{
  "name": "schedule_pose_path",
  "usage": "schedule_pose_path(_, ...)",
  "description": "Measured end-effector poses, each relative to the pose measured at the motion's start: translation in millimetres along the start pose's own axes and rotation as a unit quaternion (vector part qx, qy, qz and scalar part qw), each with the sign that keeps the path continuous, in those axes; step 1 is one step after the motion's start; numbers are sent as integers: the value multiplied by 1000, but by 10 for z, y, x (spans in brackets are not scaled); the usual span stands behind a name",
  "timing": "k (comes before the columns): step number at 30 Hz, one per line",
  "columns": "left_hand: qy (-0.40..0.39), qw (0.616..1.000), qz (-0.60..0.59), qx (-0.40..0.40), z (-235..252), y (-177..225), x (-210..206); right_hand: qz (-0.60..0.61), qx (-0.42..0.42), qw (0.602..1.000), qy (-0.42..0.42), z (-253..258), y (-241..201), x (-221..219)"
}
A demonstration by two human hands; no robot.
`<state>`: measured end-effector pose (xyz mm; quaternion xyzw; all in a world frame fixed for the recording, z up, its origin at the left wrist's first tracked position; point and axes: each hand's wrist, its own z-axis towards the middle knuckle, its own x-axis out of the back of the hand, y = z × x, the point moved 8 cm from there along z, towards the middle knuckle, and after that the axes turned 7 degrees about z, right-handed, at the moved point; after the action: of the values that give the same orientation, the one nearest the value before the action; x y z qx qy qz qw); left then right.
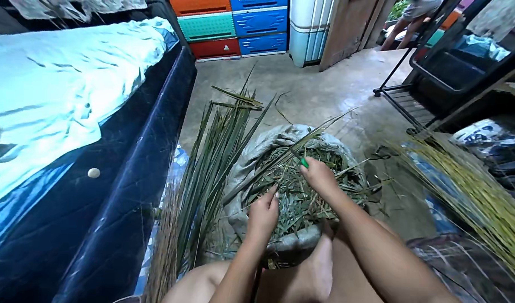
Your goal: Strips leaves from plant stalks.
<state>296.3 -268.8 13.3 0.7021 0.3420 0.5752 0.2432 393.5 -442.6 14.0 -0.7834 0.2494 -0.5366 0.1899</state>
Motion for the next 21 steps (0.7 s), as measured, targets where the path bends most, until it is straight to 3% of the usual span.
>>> schedule_pose_path(7,-16,996,-78,28,18,-65,-34,55,90,987,-119,-512,-219,-362)
schedule_pose_path(13,-32,993,-113,15,-13,-35,-99,312,88,944,-60,-343,-170,-371)
schedule_pose_path(21,-95,993,-75,13,-91,14,-290,521,-16,853,41,14,171,-194)
